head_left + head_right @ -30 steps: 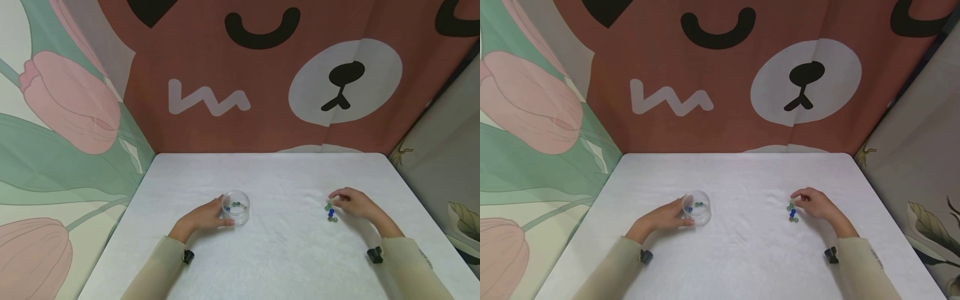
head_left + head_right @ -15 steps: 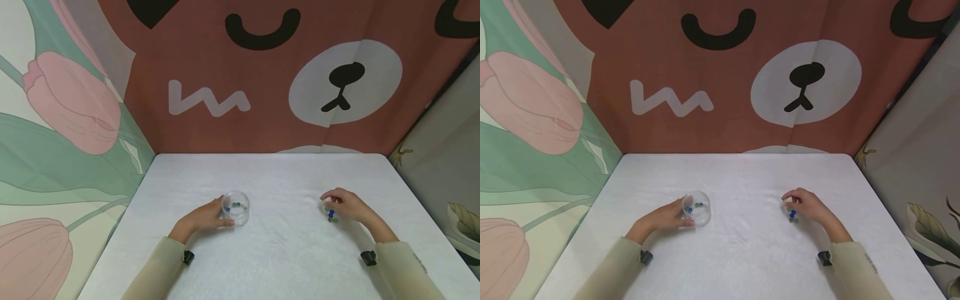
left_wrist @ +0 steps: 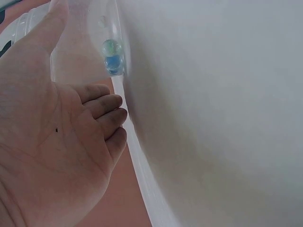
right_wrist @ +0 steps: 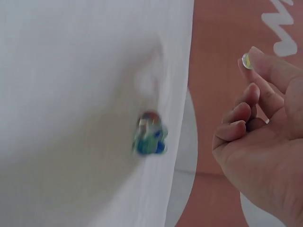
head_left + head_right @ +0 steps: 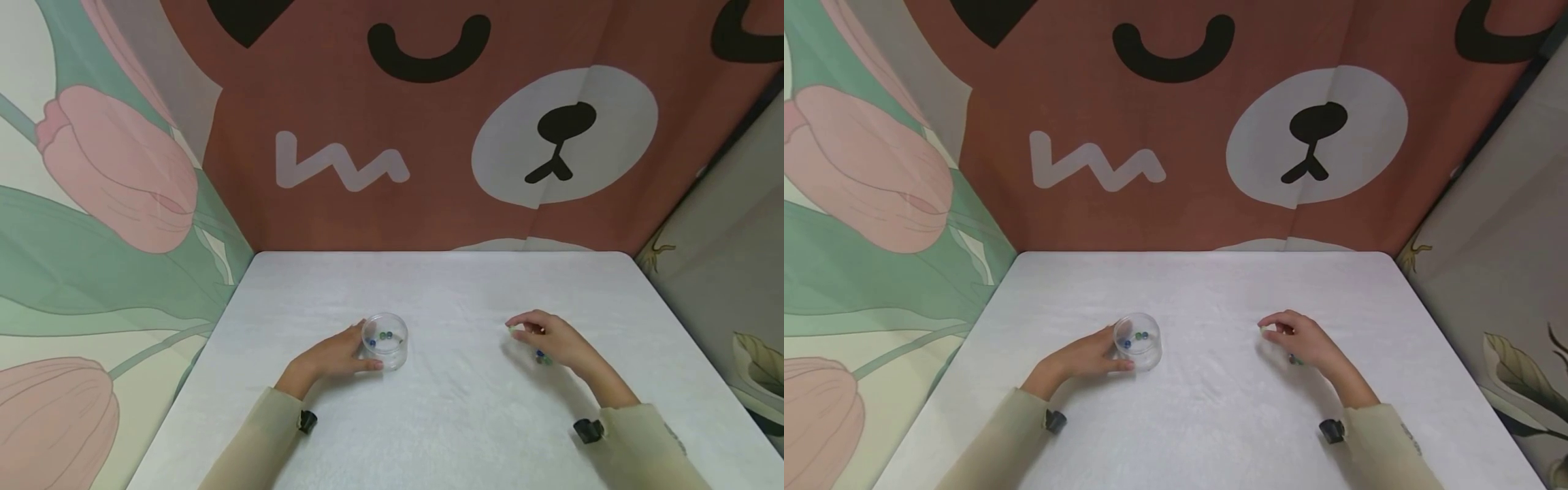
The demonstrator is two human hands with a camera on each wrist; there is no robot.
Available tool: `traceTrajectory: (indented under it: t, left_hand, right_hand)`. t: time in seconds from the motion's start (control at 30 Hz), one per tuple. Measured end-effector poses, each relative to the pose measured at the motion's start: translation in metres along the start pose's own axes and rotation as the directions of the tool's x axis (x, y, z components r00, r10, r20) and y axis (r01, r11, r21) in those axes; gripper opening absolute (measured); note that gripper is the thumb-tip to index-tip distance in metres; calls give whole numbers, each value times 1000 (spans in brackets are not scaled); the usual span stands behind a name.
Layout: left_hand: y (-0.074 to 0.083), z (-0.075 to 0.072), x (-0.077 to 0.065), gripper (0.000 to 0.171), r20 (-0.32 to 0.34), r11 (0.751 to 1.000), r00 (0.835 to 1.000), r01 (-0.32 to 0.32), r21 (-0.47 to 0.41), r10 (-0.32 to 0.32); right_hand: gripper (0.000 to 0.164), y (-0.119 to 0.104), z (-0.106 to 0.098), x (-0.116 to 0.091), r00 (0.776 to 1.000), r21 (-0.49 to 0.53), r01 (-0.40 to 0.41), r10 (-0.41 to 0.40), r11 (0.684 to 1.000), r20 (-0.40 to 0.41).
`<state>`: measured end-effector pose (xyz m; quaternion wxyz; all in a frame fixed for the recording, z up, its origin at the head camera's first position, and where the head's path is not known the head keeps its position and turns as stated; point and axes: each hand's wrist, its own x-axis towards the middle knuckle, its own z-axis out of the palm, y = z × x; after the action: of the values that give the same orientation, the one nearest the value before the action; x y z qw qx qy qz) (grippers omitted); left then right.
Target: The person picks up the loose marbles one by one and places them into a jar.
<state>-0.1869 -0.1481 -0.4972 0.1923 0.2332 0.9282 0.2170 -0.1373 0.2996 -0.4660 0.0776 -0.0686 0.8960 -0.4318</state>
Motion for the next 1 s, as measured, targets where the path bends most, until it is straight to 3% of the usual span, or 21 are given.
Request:
traceTrajectory:
  t: [0.43,1.0]
  left_hand:
    - [3,-1,-1,116,1,1000,1000,-3,-2,3]
    - [0,2,0,115,-8,1000,1000,-18,-6,18]
  right_hand:
    - [40,-17,18,-3,1000,134,-11,13,991,-15]
    - [33,-40,50,6,999,155,46,-42,987,-26]
